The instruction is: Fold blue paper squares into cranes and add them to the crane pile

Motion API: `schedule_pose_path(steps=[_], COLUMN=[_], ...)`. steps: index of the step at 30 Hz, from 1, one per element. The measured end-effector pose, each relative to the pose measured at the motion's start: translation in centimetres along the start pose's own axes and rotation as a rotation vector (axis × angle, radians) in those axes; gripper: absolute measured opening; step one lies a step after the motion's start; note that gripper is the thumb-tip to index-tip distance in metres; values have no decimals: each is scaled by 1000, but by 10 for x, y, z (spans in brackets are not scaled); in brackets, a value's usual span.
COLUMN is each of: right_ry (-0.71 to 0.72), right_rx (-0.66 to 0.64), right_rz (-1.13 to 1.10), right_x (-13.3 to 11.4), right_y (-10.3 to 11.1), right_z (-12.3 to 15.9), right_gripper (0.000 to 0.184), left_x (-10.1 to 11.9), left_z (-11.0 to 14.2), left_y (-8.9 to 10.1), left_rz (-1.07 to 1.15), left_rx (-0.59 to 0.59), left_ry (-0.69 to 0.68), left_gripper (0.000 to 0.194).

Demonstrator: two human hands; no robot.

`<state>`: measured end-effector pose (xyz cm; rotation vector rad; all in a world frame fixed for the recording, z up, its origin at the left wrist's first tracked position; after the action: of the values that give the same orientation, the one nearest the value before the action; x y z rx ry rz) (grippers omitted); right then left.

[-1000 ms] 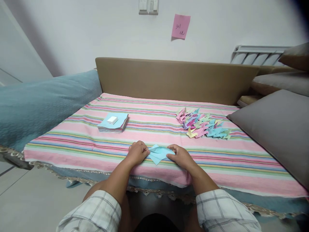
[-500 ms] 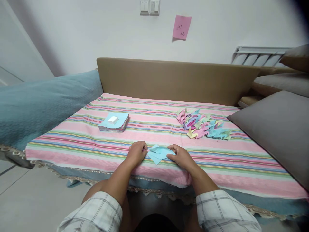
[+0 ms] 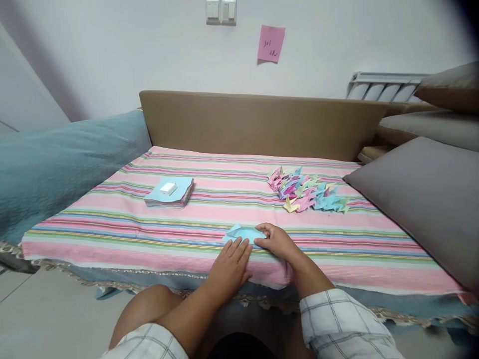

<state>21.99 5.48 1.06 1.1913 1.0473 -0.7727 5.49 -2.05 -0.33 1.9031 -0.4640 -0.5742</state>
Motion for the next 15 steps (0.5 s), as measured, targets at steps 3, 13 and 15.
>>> schedule_pose_path(steps=[3, 13, 15], right_ry=[-34, -8, -9], right_rx=[-56, -128, -115], right_rz=[-52, 96, 119], right_x=[2, -7, -6], right_y=[5, 11, 10], right_z=[2, 3, 3], right_gripper=[42, 28, 28], left_x=[-2, -2, -2], left_z=[1, 6, 6], left_y=[-9, -14, -15], left_rz=[-24, -55, -55], left_rx=[-44, -56, -55], left_ry=[9, 0, 2], left_gripper=[64, 63, 64])
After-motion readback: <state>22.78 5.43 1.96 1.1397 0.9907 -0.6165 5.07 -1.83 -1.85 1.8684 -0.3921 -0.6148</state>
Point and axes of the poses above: each hand's wrist, its own z-axis away from the middle knuckle, its own y-axis out of the back of the hand, x = y × z, the point moved 3 cm from there along -z, towards the middle knuckle, and after that the axes turned 12 degrees about -z, right-handed, at the moved point
